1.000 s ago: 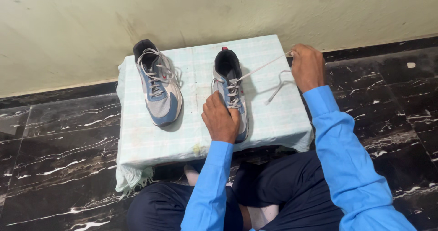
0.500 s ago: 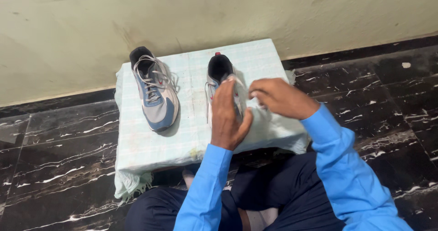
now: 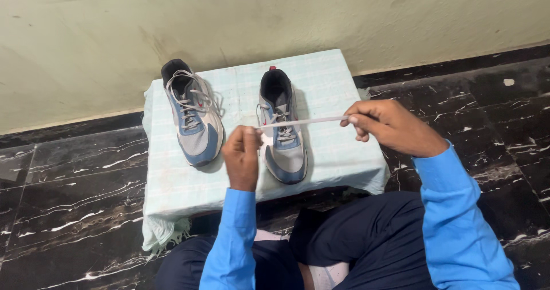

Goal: The person unlaces one sneaker, then relaces it by threading the laces through the eyelets and tying a knot. The second sneaker remains laced throughout.

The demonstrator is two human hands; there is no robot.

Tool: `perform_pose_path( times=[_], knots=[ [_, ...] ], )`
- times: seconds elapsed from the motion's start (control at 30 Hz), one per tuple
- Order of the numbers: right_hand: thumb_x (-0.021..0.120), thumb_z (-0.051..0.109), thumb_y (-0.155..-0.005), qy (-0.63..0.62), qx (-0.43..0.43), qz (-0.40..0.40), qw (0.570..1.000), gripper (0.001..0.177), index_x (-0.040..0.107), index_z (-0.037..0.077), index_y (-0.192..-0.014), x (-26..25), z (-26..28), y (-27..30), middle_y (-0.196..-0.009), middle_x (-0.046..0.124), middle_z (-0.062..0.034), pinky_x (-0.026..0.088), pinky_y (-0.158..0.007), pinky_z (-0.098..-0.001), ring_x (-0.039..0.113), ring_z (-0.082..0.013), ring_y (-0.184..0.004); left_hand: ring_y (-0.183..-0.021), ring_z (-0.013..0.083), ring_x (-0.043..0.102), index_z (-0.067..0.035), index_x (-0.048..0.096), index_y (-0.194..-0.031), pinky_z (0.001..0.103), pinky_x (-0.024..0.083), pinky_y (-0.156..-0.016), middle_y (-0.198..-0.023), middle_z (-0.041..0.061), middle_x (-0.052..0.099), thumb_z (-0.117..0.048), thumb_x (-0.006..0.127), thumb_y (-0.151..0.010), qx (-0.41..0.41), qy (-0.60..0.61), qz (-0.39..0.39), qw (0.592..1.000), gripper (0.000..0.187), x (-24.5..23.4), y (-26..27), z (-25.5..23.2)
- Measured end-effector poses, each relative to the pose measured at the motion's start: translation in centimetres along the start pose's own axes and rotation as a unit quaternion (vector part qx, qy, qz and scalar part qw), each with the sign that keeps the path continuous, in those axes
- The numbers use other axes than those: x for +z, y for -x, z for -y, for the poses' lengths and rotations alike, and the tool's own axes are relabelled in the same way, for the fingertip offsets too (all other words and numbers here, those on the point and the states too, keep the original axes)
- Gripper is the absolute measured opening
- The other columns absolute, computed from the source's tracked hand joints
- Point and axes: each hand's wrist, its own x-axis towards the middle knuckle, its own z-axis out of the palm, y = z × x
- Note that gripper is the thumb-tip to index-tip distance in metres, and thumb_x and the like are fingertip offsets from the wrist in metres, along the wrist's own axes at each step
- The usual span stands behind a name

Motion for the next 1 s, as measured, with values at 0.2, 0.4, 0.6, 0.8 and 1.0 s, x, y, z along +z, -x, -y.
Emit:
perform_pose_path(
  times=[0.2,0.4,0.6,0.8,1.0],
  knots=[
    [0.062,0.015,-0.098,-0.007,0.024,-0.084,0.996,0.023,0.074,0.001,-0.113,-0.4,-0.5,0.1,-0.082,0.072,-0.0063,0.057,-0.063,-0.0288,0.064,-0.0114,-0.07,-0.069,0.0089,0.058,-0.002,0.06,-0.08,0.025,0.047,-0.066,-0.07,0.003,0.062,-0.024,0.053,-0.111,-0.054,0.04,-0.075,0.995,0.039,-2.0,-0.7,2.8],
    [0.064,0.009,-0.096,0.018,0.004,-0.139,0.99,0.016,0.072,-0.001,-0.106,1.3,1.0,-0.9,-0.089,0.075,-0.0077,0.058,-0.063,-0.0295,0.069,-0.0101,-0.076,-0.09,0.026,0.067,0.003,0.064,-0.099,0.039,0.052,-0.083,-0.096,0.016,0.068,-0.012,0.065,-0.097,0.064,-0.263,-0.129,0.954,0.016,-1.9,-0.6,0.2],
    [0.057,0.003,-0.098,-0.006,-0.096,-0.056,0.994,0.017,0.063,-0.002,-0.112,6.3,2.3,-3.1,-0.089,0.076,-0.0093,0.059,-0.069,-0.0286,0.074,-0.0138,-0.077,-0.106,0.0319,0.064,0.004,0.058,-0.13,0.04,0.052,-0.088,-0.123,0.019,0.063,-0.011,0.069,-0.097,0.186,-0.153,0.072,0.968,0.039,2.2,0.3,-5.0],
    [0.063,0.007,-0.096,0.036,-0.064,-0.06,0.995,0.014,0.065,-0.003,-0.106,7.1,2.9,-3.4,-0.084,0.077,-0.0118,0.058,-0.063,-0.031,0.075,-0.0168,-0.073,-0.077,0.0187,0.066,0.0,0.072,-0.113,0.031,0.053,-0.069,-0.094,0.01,0.071,-0.011,0.07,-0.097,0.037,-0.072,0.169,0.982,0.019,3.2,-0.2,-5.3],
    [0.064,0.008,-0.096,-0.02,-0.03,-0.062,0.997,0.013,0.067,-0.003,-0.103,7.6,2.0,-3.6,-0.083,0.077,-0.0089,0.061,-0.065,-0.0276,0.076,-0.0138,-0.075,-0.084,0.0179,0.071,0.001,0.072,-0.107,0.03,0.057,-0.074,-0.097,0.011,0.072,-0.005,0.069,-0.095,0.052,-0.085,0.128,0.987,0.014,2.7,0.4,-4.1]
  ],
)
